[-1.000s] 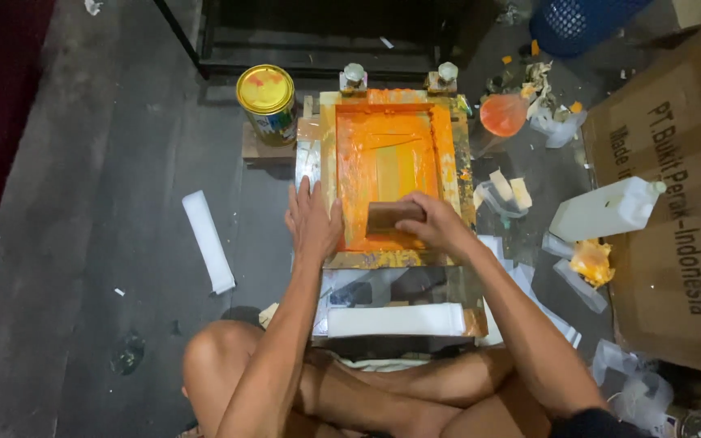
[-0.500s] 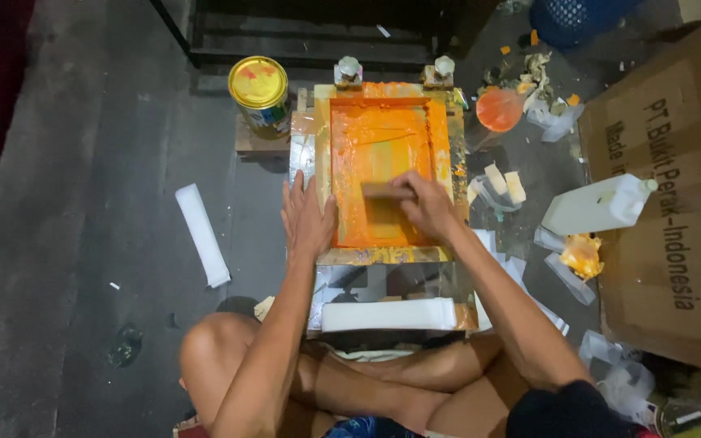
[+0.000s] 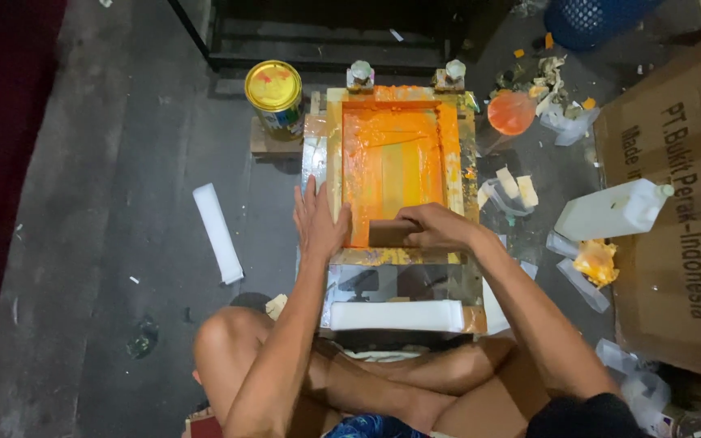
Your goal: Manually screen printing orange ink onto small white strips using a jig and a squeegee.
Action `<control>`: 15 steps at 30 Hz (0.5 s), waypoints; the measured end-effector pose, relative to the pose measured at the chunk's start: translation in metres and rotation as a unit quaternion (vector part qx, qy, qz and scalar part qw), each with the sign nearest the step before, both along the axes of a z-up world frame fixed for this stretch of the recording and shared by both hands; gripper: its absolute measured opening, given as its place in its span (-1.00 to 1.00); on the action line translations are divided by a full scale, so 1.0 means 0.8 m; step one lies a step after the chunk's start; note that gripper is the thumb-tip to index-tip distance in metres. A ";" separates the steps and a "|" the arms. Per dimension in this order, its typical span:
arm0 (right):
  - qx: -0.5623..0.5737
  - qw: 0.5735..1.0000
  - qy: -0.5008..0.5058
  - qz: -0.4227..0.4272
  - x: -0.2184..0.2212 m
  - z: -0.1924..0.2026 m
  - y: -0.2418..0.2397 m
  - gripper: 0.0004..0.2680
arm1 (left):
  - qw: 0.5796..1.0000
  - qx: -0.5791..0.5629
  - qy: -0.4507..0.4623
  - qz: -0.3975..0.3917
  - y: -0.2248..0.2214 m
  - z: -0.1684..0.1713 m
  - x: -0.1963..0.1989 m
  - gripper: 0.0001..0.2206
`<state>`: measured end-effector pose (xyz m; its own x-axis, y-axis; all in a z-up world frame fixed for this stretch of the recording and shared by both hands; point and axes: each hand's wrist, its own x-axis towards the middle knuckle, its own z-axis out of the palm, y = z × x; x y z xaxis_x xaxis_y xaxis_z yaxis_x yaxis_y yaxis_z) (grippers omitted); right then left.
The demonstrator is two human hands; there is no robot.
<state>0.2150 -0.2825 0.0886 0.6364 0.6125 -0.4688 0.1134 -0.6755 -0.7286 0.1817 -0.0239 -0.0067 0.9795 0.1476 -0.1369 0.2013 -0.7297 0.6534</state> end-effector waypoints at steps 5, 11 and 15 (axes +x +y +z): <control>-0.036 0.999 -0.026 0.031 0.054 -0.045 -0.004 -0.67 | 1.000 -0.003 -0.014 0.007 -0.002 -0.002 -0.003 -0.35; -0.010 0.980 -0.175 -0.091 0.124 -0.015 0.011 -0.81 | 1.000 -0.009 -0.005 0.013 0.001 -0.007 0.005 -0.35; 0.044 0.959 -0.251 -0.122 0.087 -0.012 0.012 -0.78 | 1.000 -0.011 -0.002 0.013 0.001 -0.013 0.003 -0.34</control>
